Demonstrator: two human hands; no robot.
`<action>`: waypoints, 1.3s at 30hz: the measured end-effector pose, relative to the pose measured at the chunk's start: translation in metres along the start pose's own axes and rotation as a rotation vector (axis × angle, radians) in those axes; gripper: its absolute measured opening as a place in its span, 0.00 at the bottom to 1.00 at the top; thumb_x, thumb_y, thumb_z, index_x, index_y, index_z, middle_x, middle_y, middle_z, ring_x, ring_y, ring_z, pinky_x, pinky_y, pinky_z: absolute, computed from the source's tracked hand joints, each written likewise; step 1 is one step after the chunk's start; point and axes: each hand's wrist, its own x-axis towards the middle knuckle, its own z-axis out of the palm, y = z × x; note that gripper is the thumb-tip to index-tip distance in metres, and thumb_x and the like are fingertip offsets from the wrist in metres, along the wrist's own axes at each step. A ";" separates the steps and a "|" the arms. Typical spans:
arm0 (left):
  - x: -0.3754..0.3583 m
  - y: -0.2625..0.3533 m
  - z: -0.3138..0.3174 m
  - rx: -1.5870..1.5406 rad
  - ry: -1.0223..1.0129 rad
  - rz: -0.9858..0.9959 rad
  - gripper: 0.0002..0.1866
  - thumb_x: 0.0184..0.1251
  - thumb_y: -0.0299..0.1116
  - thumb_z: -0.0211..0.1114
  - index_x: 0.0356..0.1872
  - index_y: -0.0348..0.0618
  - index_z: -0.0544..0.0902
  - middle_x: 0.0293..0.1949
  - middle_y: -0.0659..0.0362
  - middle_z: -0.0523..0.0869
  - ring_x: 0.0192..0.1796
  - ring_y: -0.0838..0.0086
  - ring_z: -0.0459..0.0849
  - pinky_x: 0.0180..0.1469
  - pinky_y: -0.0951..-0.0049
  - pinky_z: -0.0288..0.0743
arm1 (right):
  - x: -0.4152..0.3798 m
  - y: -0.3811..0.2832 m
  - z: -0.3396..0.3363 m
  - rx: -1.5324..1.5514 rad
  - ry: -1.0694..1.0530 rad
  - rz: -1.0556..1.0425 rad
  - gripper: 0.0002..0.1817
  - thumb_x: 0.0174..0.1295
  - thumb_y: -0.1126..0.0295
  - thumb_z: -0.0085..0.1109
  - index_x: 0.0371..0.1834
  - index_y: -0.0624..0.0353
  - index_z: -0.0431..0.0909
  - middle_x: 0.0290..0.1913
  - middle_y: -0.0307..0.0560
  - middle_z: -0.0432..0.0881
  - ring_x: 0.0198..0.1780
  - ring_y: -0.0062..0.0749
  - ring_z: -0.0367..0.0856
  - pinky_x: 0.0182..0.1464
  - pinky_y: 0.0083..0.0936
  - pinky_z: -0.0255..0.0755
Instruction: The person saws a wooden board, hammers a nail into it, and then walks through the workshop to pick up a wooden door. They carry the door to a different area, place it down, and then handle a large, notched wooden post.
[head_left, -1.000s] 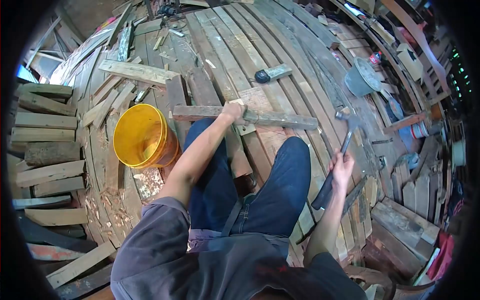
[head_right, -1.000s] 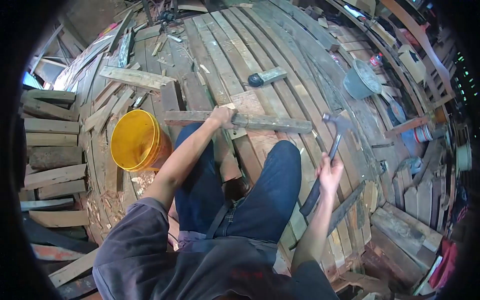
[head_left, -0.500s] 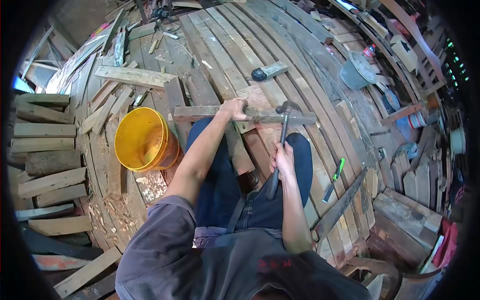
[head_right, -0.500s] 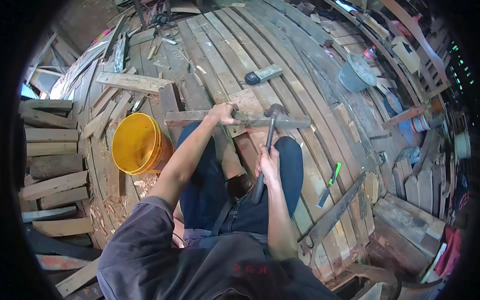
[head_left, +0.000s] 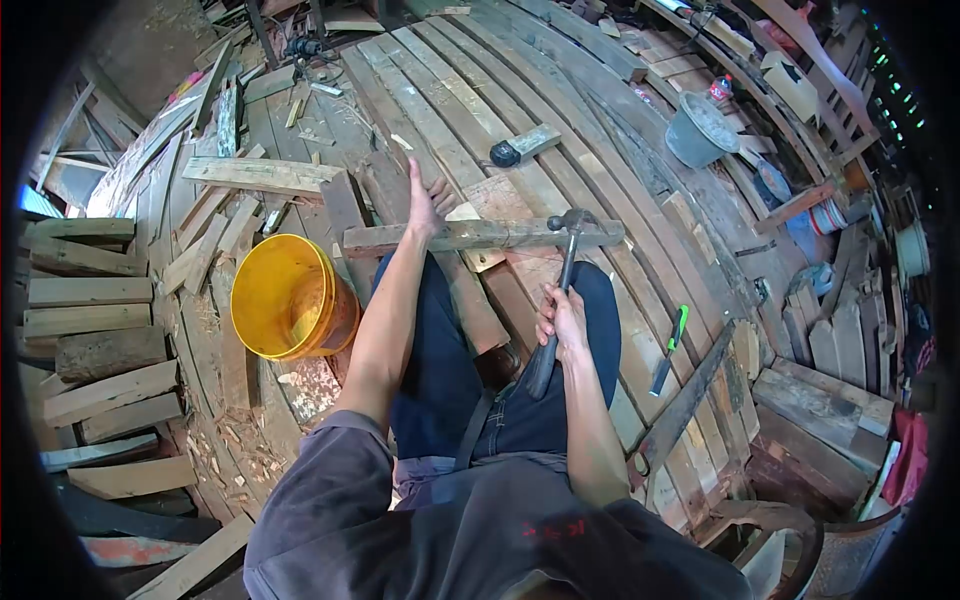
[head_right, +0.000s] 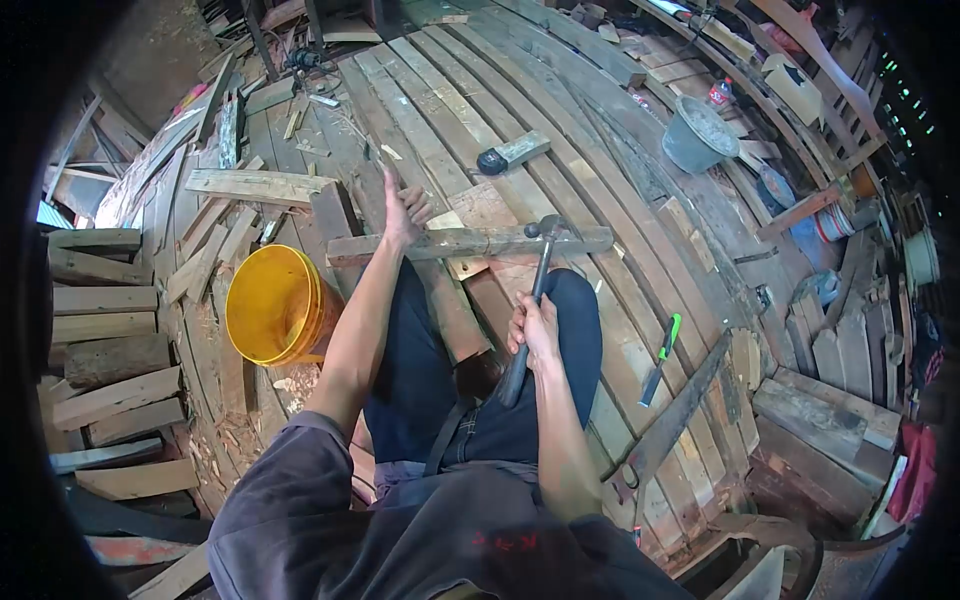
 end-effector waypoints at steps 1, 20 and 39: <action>0.001 0.002 -0.001 -0.066 0.002 -0.002 0.37 0.56 0.81 0.47 0.14 0.57 0.56 0.11 0.72 0.53 0.12 0.83 0.50 0.15 0.80 0.42 | 0.001 0.001 -0.002 0.001 -0.011 -0.001 0.10 0.68 0.65 0.54 0.34 0.53 0.63 0.17 0.32 0.61 0.10 0.17 0.61 0.07 0.22 0.58; -0.005 -0.032 0.015 2.101 -0.251 -0.231 0.44 0.47 0.65 0.70 0.58 0.38 0.76 0.56 0.46 0.82 0.62 0.55 0.78 0.66 0.46 0.63 | 0.031 0.001 0.020 -0.553 0.130 -0.120 0.28 0.74 0.42 0.35 0.25 0.54 0.63 0.12 0.33 0.59 0.08 0.21 0.60 0.07 0.24 0.57; -0.006 -0.033 0.022 2.113 -0.278 -0.200 0.37 0.53 0.66 0.65 0.58 0.52 0.78 0.52 0.47 0.84 0.55 0.54 0.83 0.55 0.55 0.77 | 0.054 -0.009 0.008 -0.482 0.142 -0.046 0.29 0.75 0.44 0.35 0.20 0.53 0.62 0.12 0.35 0.62 0.09 0.22 0.63 0.08 0.26 0.60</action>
